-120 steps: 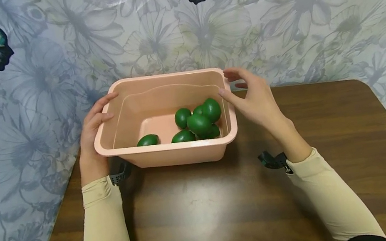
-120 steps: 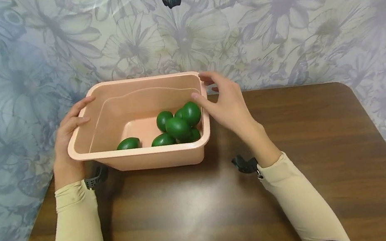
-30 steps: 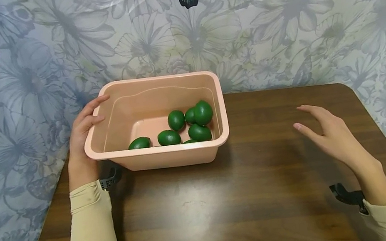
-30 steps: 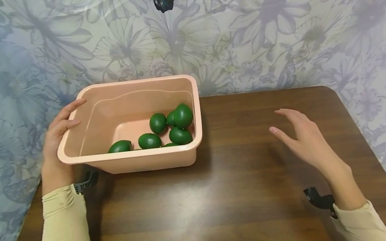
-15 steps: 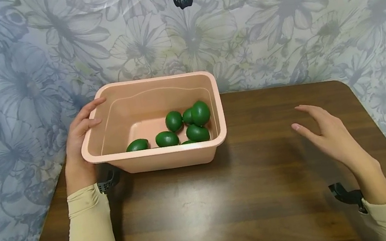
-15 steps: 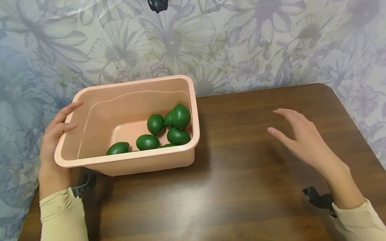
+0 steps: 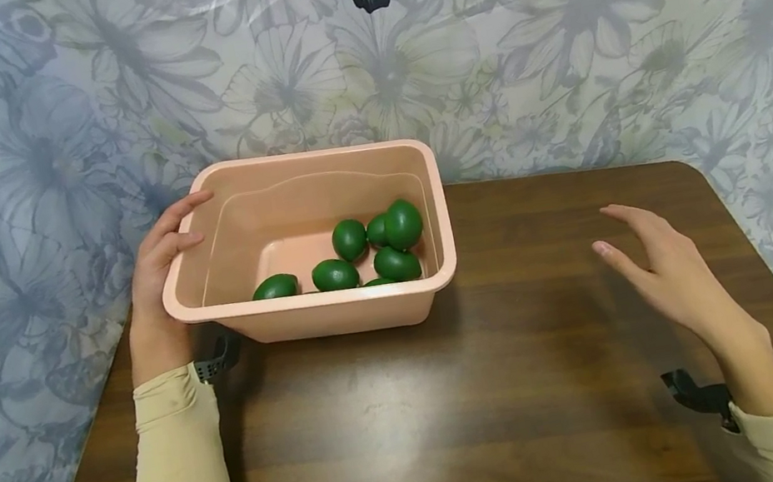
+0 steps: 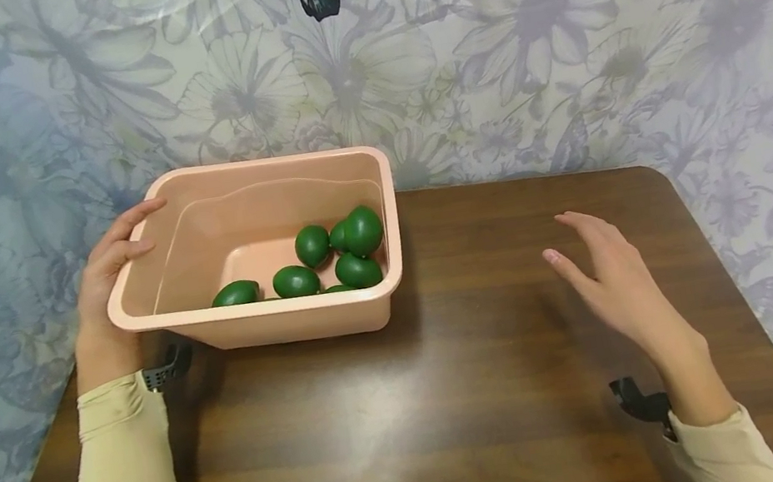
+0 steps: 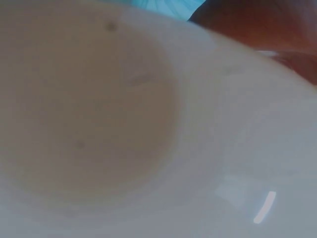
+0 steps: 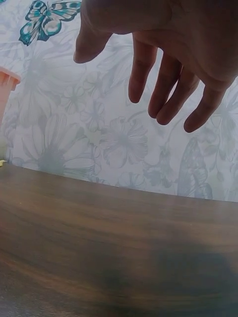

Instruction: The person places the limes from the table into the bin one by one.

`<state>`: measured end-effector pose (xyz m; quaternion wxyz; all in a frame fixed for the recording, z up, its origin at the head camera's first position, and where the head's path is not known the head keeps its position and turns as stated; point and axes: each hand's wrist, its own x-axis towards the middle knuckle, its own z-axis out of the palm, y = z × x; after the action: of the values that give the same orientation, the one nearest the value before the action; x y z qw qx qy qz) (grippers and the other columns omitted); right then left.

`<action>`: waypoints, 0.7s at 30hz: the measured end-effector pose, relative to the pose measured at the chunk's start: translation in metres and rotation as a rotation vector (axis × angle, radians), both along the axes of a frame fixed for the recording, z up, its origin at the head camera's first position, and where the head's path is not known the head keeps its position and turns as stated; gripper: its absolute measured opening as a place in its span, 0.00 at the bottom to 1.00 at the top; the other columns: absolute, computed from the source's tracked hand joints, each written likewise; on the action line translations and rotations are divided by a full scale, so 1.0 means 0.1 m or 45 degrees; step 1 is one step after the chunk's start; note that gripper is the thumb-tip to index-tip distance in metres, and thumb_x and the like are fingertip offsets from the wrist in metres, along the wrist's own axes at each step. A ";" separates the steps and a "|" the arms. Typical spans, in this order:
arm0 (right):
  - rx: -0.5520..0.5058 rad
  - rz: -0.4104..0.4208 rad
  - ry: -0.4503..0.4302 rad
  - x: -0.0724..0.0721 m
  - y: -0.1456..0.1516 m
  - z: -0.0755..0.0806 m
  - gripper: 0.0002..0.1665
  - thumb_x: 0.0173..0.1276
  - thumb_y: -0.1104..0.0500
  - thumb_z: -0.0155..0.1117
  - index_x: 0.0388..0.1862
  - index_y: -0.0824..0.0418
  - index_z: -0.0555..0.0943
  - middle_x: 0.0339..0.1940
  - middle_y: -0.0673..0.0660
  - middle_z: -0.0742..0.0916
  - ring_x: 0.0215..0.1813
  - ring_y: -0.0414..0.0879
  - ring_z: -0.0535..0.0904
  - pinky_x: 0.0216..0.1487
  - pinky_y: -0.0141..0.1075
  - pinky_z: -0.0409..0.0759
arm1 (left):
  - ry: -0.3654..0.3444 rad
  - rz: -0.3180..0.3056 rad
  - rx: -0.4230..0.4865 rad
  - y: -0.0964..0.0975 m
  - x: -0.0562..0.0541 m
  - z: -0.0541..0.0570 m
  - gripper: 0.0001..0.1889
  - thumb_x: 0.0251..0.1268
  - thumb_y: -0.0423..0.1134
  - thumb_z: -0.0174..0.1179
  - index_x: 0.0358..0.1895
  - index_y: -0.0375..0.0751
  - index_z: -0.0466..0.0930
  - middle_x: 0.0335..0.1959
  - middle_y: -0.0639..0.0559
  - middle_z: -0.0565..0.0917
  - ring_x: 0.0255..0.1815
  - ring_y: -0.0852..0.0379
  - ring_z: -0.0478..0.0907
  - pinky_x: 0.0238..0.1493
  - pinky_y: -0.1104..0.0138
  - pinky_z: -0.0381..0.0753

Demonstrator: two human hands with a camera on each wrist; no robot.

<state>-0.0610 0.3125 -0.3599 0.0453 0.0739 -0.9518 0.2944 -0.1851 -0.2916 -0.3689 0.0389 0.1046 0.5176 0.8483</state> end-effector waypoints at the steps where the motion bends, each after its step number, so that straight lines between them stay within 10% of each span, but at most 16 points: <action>1: 0.001 0.000 0.011 0.00 0.00 0.00 0.36 0.82 0.48 0.61 0.82 0.59 0.66 0.80 0.70 0.70 0.80 0.73 0.61 0.71 0.74 0.59 | -0.001 0.005 -0.002 0.00 0.00 0.01 0.28 0.77 0.19 0.37 0.76 0.32 0.70 0.83 0.39 0.59 0.80 0.44 0.60 0.66 0.64 0.78; 21: 0.023 -0.049 0.093 0.05 0.25 0.06 0.36 0.84 0.50 0.57 0.83 0.61 0.62 0.80 0.74 0.68 0.80 0.77 0.59 0.73 0.75 0.55 | -0.005 0.110 -0.156 -0.08 0.06 0.11 0.24 0.82 0.31 0.47 0.76 0.34 0.72 0.76 0.46 0.73 0.75 0.51 0.70 0.65 0.68 0.78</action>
<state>-0.0564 0.3373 -0.3542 0.0849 0.0668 -0.9533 0.2821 -0.1787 -0.2997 -0.3578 0.0096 0.0778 0.5725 0.8161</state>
